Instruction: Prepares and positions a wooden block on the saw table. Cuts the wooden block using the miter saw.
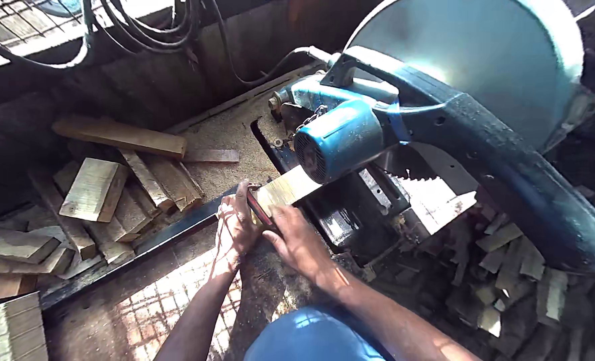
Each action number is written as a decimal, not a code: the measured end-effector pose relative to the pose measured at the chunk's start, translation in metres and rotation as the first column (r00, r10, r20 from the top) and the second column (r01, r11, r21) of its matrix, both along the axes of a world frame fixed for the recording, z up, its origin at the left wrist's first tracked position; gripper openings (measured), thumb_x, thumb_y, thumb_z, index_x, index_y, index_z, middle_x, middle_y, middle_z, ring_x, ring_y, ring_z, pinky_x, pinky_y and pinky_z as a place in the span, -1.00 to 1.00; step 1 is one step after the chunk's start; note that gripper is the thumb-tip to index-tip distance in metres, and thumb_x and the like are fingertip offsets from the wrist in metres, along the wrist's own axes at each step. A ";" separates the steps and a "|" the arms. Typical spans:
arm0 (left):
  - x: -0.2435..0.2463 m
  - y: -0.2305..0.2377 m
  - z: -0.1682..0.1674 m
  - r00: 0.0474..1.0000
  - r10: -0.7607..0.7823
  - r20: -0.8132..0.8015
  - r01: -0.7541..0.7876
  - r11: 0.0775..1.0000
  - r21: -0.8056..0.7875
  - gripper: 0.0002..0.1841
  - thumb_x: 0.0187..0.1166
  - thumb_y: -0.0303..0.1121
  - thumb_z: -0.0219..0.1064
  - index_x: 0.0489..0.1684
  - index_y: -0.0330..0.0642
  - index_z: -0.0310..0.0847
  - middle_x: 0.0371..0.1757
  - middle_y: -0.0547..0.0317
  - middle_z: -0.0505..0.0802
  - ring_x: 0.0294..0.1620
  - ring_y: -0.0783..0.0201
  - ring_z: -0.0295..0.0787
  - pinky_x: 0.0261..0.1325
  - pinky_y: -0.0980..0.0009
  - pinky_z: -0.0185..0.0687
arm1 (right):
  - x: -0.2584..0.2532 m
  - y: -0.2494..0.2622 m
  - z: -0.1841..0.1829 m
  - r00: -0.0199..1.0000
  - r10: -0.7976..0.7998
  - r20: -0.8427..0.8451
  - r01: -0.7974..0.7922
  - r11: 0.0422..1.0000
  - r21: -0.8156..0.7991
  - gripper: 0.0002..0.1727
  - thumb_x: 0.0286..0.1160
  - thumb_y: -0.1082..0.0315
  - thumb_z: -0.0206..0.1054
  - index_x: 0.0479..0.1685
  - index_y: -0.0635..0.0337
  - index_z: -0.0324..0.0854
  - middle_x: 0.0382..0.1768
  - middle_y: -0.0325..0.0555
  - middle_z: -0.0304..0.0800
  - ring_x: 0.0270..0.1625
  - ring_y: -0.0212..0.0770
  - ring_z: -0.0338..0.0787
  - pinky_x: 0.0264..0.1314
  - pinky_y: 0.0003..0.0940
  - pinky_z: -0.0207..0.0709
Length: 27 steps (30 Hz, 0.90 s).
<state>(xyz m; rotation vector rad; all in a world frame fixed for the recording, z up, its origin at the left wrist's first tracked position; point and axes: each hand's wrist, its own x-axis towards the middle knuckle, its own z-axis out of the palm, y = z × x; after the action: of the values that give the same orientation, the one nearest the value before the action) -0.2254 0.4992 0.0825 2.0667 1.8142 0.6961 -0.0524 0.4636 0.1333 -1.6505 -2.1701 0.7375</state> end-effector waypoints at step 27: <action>0.000 0.003 0.005 1.000 0.007 -0.012 -0.007 0.999 -0.034 0.14 0.07 0.09 0.63 0.80 -0.14 0.15 0.40 -0.12 0.75 0.43 -0.17 0.64 0.48 -0.14 0.51 | 0.045 -0.077 -0.039 0.845 -0.461 -0.271 0.436 0.887 -0.151 -0.83 0.47 0.18 0.53 -0.06 -0.06 0.88 -0.07 -0.33 0.86 -0.11 -0.44 0.85 -0.02 -0.41 0.82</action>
<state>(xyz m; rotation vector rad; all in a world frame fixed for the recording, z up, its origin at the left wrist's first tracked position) -0.2250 0.5017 0.0879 2.0484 1.8277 0.6516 -0.0077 0.3871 0.0939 -1.8516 -1.4803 0.8740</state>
